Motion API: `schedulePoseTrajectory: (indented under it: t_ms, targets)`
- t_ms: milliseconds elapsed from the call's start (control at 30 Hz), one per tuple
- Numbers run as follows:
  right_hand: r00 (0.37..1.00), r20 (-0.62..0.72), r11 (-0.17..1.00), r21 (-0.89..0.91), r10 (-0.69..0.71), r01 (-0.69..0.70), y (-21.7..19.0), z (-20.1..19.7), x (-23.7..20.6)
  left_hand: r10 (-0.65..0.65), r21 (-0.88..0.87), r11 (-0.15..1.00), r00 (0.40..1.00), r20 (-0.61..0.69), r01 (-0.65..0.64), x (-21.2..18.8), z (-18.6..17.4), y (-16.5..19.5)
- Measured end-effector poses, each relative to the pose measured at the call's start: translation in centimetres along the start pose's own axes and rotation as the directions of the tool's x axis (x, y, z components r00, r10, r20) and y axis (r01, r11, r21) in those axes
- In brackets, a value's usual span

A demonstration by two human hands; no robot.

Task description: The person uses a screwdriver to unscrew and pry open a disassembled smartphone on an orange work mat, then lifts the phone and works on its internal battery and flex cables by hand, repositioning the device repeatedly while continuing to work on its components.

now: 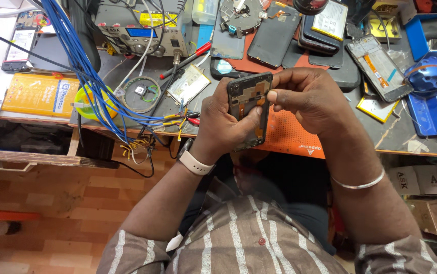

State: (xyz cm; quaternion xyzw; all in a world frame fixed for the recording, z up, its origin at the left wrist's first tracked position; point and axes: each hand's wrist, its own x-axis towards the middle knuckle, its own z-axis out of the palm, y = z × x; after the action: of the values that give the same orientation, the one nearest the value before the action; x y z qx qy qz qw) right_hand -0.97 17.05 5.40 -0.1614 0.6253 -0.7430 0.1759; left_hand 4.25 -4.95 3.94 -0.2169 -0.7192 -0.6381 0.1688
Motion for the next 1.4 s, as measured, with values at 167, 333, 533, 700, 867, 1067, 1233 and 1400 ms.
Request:
schedulePoseTrajectory:
  t_ms: [167, 333, 533, 700, 867, 1067, 1233, 1400]
  targets:
    - [1.000, -0.002, 1.000, -0.005, 0.016, -0.016, -0.2, 0.0, 0.0, 0.002, -0.036, 0.999, 0.999, 0.035, 0.000, 0.0, -0.3, -0.4]
    - [0.999, -0.015, 0.999, -0.032, 0.030, -0.031, -0.2, -0.3, 0.0, 0.008, -0.029, 1.000, 0.999, 0.041, -0.007, -0.1, -0.3, -0.3]
    - [0.998, 0.044, 0.998, 0.043, 0.046, -0.048, 0.3, -1.1, 0.0, 0.001, -0.039, 0.999, 0.998, 0.057, 0.001, -0.4, 0.0, -0.3]
    - [1.000, 0.005, 1.000, -0.018, -0.001, 0.001, 0.9, -1.1, 0.1, -0.061, 0.019, 0.998, 0.998, 0.030, 0.060, -0.2, 0.4, -1.2]
    - [0.982, -0.059, 0.970, 0.181, 0.177, -0.164, 1.3, -0.8, 0.6, -0.105, -0.176, 0.978, 0.993, 0.047, 0.112, 0.6, 0.7, -2.8]
    - [0.972, -0.021, 0.943, 0.250, 0.234, -0.222, 2.4, -1.6, 1.5, -0.120, -0.147, 0.981, 0.991, 0.056, 0.127, 0.6, 0.5, -4.2]
    - [0.961, 0.024, 0.914, 0.303, 0.275, -0.269, 3.3, -2.0, 2.2, -0.101, -0.126, 0.986, 0.993, 0.056, 0.108, 0.4, 0.0, -4.6]
    - [0.954, 0.077, 0.887, 0.354, 0.289, -0.297, 3.4, -1.8, 2.7, -0.097, -0.122, 0.987, 0.994, 0.053, 0.103, 0.3, -0.8, -4.8]
